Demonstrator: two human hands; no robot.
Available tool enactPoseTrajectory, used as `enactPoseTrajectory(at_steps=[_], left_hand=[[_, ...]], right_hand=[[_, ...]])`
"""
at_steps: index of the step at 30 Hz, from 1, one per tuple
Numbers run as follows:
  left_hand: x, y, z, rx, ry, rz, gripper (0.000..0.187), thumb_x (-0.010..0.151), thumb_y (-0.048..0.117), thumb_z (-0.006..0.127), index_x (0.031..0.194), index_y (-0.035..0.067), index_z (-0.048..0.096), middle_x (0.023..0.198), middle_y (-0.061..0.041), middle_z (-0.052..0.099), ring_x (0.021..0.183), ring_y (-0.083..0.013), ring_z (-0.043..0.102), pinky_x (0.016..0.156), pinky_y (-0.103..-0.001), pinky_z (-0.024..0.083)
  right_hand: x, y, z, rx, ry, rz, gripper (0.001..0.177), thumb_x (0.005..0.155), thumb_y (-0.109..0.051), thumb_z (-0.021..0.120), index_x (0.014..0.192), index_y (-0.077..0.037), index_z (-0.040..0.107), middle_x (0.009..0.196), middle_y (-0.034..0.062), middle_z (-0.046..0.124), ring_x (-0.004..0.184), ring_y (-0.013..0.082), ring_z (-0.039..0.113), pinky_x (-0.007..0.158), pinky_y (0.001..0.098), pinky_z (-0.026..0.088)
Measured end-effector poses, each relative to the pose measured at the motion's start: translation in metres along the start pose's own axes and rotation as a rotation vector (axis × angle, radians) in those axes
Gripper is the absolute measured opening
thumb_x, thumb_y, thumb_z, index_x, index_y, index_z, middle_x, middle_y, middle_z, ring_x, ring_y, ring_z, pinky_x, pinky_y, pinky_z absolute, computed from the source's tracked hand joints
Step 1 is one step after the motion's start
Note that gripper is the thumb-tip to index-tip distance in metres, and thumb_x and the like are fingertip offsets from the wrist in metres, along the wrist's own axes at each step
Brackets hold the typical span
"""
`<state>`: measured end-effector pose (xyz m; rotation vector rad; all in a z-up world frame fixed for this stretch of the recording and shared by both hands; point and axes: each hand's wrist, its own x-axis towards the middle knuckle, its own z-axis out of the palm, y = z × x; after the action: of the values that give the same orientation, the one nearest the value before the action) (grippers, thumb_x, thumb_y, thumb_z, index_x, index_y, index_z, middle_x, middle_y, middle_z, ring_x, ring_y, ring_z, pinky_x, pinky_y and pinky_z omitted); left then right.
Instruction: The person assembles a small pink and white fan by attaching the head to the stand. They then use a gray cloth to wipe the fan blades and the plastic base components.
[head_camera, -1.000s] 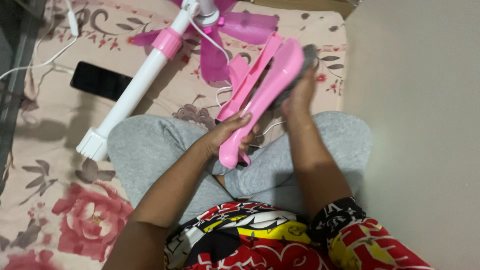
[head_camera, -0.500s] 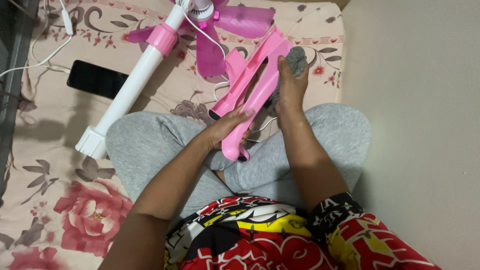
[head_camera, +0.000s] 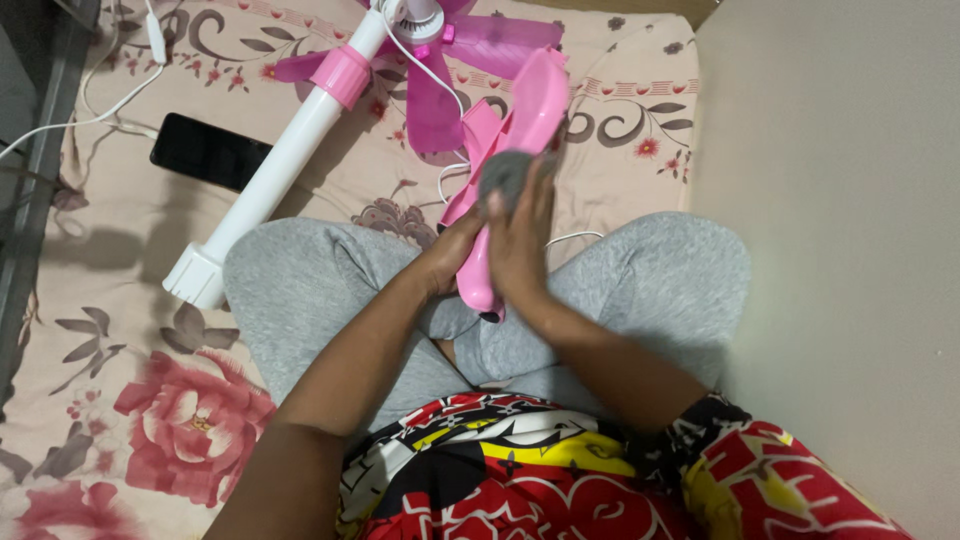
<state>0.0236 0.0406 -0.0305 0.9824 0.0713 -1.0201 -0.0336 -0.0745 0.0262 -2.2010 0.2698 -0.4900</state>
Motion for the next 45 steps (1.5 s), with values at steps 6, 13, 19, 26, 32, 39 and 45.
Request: enactPoseTrajectory(at_steps=[6, 13, 19, 26, 32, 39, 45], left_hand=[[-0.002, 0.005, 0.005, 0.187, -0.066, 0.027, 0.071, 0.102, 0.059, 0.033, 0.152, 0.009, 0.035, 0.136, -0.017, 0.062, 0.117, -0.0261, 0.068, 0.098, -0.039, 0.059], [-0.004, 0.009, 0.016, 0.245, -0.053, 0.026, 0.068, 0.105, 0.062, 0.039, 0.136, 0.004, 0.055, 0.1, -0.012, 0.064, 0.078, -0.0184, 0.062, 0.066, -0.033, 0.055], [-0.011, 0.025, 0.018, 0.155, 0.015, 0.025, 0.063, 0.103, 0.06, 0.041, 0.13, 0.006, 0.06, 0.098, -0.006, 0.07, 0.076, -0.013, 0.067, 0.067, -0.028, 0.059], [-0.011, 0.016, 0.017, 0.038, -0.117, -0.039, 0.061, 0.107, 0.061, 0.041, 0.113, 0.002, 0.059, 0.078, -0.009, 0.064, 0.06, -0.0192, 0.063, 0.053, -0.033, 0.055], [0.007, 0.005, -0.004, 0.042, -0.002, 0.06, 0.054, 0.108, 0.051, 0.04, 0.13, 0.005, 0.057, 0.097, -0.01, 0.068, 0.077, -0.0191, 0.066, 0.067, -0.033, 0.057], [0.004, -0.002, -0.018, 0.077, -0.048, 0.129, 0.051, 0.106, 0.028, 0.044, 0.151, 0.005, 0.042, 0.144, -0.015, 0.058, 0.124, -0.0237, 0.064, 0.102, -0.037, 0.057], [0.012, -0.011, -0.016, 0.057, -0.093, 0.066, 0.055, 0.109, 0.041, 0.038, 0.142, -0.001, 0.05, 0.125, -0.018, 0.067, 0.102, -0.0251, 0.072, 0.088, -0.039, 0.063]], right_hand=[[0.023, 0.008, -0.004, 0.199, 0.037, 0.076, 0.076, 0.115, -0.049, 0.04, 0.165, 0.003, 0.016, 0.172, 0.0315, 0.014, 0.16, 0.0432, 0.012, 0.128, 0.0504, 0.012], [0.045, 0.029, -0.014, 0.931, 0.047, 0.432, 0.066, 0.101, -0.047, 0.058, 0.143, 0.002, 0.05, 0.132, 0.0138, 0.062, 0.12, 0.0249, 0.058, 0.106, 0.0386, 0.047], [0.029, 0.018, -0.006, 0.696, -0.088, 0.406, 0.064, 0.105, -0.051, 0.048, 0.142, 0.001, 0.052, 0.132, 0.0126, 0.064, 0.12, 0.0207, 0.061, 0.104, 0.033, 0.047], [0.049, 0.022, -0.023, 0.835, -0.056, 0.471, 0.065, 0.101, -0.052, 0.055, 0.135, 0.004, 0.056, 0.117, 0.0147, 0.069, 0.1, 0.019, 0.067, 0.086, 0.0322, 0.056], [0.022, 0.014, -0.009, 0.562, -0.262, 0.385, 0.065, 0.102, -0.05, 0.052, 0.14, 0.002, 0.053, 0.122, 0.0198, 0.067, 0.106, 0.0229, 0.065, 0.092, 0.0341, 0.053], [-0.027, -0.009, -0.003, 0.018, -0.266, -0.07, 0.073, 0.103, -0.036, 0.061, 0.16, 0.0, 0.031, 0.166, 0.0339, -0.002, 0.153, 0.0533, 0.004, 0.124, 0.0527, 0.013], [0.02, 0.01, -0.005, -0.003, 0.013, -0.074, 0.059, 0.104, -0.038, 0.058, 0.157, -0.017, 0.043, 0.173, 0.0279, 0.003, 0.161, 0.0484, 0.01, 0.133, 0.0528, 0.02]])
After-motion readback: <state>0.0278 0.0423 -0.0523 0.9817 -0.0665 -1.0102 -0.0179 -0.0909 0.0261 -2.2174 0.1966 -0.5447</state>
